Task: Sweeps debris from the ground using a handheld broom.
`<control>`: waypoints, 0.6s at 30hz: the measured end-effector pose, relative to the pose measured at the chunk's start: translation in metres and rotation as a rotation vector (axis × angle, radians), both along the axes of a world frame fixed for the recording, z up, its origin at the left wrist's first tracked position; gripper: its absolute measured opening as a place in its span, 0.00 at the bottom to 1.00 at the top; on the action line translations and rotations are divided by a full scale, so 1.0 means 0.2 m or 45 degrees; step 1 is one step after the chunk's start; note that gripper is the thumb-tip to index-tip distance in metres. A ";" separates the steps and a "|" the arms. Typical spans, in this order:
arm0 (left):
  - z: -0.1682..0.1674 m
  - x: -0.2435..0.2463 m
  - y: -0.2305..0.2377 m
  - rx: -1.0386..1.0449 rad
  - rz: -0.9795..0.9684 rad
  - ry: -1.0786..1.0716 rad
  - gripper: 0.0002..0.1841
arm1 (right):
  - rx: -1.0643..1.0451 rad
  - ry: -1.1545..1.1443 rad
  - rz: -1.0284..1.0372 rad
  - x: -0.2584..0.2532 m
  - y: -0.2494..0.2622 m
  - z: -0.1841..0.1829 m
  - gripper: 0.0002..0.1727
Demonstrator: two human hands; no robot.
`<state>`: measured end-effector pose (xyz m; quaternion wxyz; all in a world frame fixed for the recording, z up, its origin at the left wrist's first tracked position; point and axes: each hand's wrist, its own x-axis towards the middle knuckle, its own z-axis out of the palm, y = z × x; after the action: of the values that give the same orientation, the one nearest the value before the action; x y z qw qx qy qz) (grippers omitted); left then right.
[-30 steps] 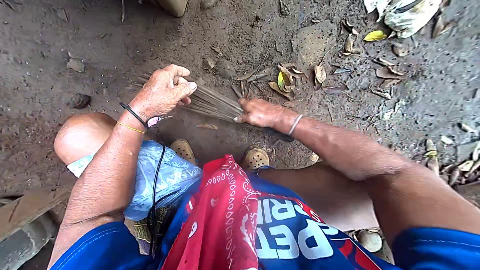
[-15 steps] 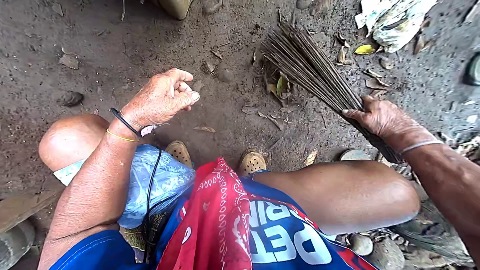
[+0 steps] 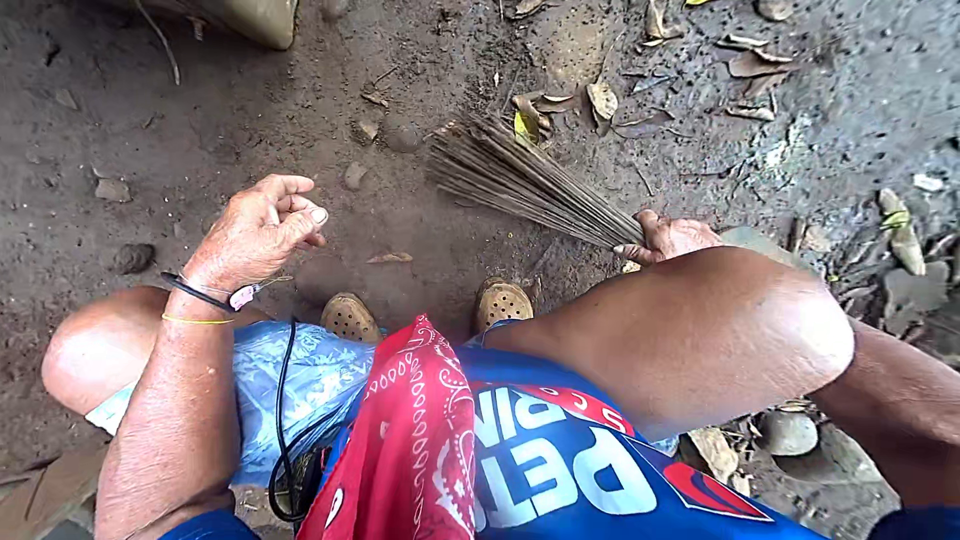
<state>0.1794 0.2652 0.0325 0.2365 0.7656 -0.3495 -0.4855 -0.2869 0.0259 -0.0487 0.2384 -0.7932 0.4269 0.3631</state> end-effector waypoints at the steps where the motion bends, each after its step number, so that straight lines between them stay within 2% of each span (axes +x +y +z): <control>1: -0.01 0.00 0.00 0.004 0.001 0.004 0.24 | 0.000 -0.010 0.026 -0.02 0.04 -0.02 0.32; 5: -0.03 0.00 -0.01 0.010 -0.037 0.009 0.26 | 0.135 0.223 -0.062 0.02 0.17 -0.01 0.22; 7: -0.05 0.00 -0.02 0.019 -0.024 0.023 0.26 | 0.137 0.228 -0.151 -0.05 0.16 -0.05 0.22; 8: -0.05 0.00 -0.02 0.026 -0.020 0.023 0.25 | 0.130 0.233 -0.245 -0.05 0.16 -0.04 0.22; 10: -0.05 0.00 -0.03 0.045 -0.022 0.010 0.25 | 0.136 0.244 -0.617 0.10 0.19 0.08 0.26; 11: -0.05 0.00 -0.03 0.059 -0.028 0.004 0.25 | 0.145 0.239 -0.690 0.16 0.22 0.13 0.26; 12: -0.05 -0.01 -0.04 0.071 -0.040 0.004 0.25 | 0.147 0.185 -0.629 0.16 0.25 0.13 0.26; 15: -0.06 -0.01 -0.06 0.083 -0.046 -0.002 0.25 | 0.166 -0.036 0.016 0.04 0.23 -0.02 0.18; 16: -0.06 -0.01 -0.07 0.092 -0.039 -0.001 0.25 | 0.234 0.017 0.112 0.04 0.20 -0.06 0.18; 18: -0.06 -0.01 -0.07 0.107 -0.038 -0.010 0.25 | 0.230 0.136 0.115 -0.01 0.11 -0.12 0.27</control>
<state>0.1772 0.2519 0.0196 0.1954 0.7716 -0.3411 -0.5002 -0.2887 0.0470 -0.0728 0.2693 -0.7663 0.3684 0.4523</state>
